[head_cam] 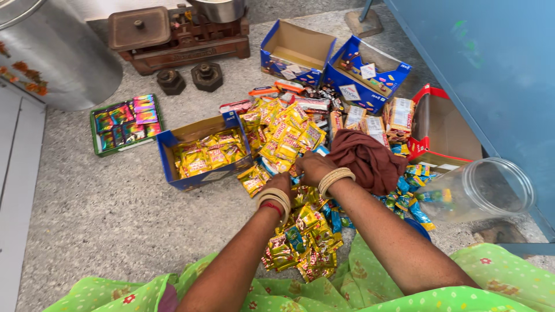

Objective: The person sits on the floor and sorts yellow snack packets from a large pile into a blue cardboard box. They pick up packets one by one and place them neatly inside the box.

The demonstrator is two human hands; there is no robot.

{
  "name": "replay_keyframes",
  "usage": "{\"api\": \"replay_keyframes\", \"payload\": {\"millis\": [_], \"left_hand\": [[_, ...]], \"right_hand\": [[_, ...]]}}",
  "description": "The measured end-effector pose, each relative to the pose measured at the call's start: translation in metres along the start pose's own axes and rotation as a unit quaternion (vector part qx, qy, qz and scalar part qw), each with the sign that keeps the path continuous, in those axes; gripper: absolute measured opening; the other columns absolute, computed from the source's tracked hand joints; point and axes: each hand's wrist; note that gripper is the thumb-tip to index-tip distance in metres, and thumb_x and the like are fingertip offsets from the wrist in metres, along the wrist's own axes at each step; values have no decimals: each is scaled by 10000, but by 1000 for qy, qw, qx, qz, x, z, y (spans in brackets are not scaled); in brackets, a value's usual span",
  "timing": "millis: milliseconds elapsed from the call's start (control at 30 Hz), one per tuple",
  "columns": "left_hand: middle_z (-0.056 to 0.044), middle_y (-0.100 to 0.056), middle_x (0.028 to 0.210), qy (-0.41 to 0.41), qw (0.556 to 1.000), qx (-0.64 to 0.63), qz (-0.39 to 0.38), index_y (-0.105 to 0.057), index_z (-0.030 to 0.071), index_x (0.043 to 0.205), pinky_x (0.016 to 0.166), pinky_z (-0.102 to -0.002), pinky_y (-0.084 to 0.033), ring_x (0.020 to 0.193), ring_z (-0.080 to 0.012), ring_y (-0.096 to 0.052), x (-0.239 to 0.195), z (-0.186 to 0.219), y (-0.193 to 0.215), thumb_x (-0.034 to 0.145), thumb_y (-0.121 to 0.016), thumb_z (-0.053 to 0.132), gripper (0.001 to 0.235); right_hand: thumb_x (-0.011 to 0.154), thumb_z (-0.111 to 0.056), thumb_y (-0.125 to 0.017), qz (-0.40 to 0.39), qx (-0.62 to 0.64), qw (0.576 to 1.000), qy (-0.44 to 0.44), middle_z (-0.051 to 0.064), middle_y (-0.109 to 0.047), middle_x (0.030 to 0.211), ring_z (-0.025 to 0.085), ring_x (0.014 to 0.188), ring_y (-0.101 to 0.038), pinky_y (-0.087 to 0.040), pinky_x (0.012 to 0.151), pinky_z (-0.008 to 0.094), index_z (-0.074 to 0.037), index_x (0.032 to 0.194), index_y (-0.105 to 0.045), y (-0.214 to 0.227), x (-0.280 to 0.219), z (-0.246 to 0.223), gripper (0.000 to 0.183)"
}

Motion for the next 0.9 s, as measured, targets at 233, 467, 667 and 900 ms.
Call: {"api": "replay_keyframes", "payload": {"millis": [233,467,667,900], "left_hand": [[-185,-719,916,7,977,-181,113,-643,81,993,803,-479,-552,886,-384,-704,52,-26,12,929,-676,195,135],[-60,-699,811,12,897,-403,181,-644,94,1001,647,-356,-565,717,-172,-683,61,-41,45,942,-651,98,60],[-16,-667,858,42,775,-617,129,-467,113,1258,580,-286,-590,697,-117,-659,80,-56,78,914,-661,50,399],[-106,-707,878,-46,739,-597,308,-406,95,1335,699,-275,-577,780,-149,-697,114,-103,99,884,-649,-44,531]], "right_hand": [[807,-205,-748,82,81,992,53,134,-715,1032,329,1007,-680,-534,876,450,-140,970,-720,-9,21,11,178],[911,-195,-743,136,297,945,3,75,-711,796,193,690,-695,-549,623,365,-76,919,-682,-7,58,18,134],[947,-121,-743,165,458,873,26,50,-633,840,117,701,-649,-613,557,293,-10,1042,-614,10,92,-4,195],[874,-3,-705,158,469,867,57,87,-569,960,153,763,-658,-643,594,309,-134,1437,-471,43,110,-85,623]]}}
Point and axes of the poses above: each hand's wrist, its own x-axis towards the middle knuckle, its own y-axis out of the back of the hand, z = x × y
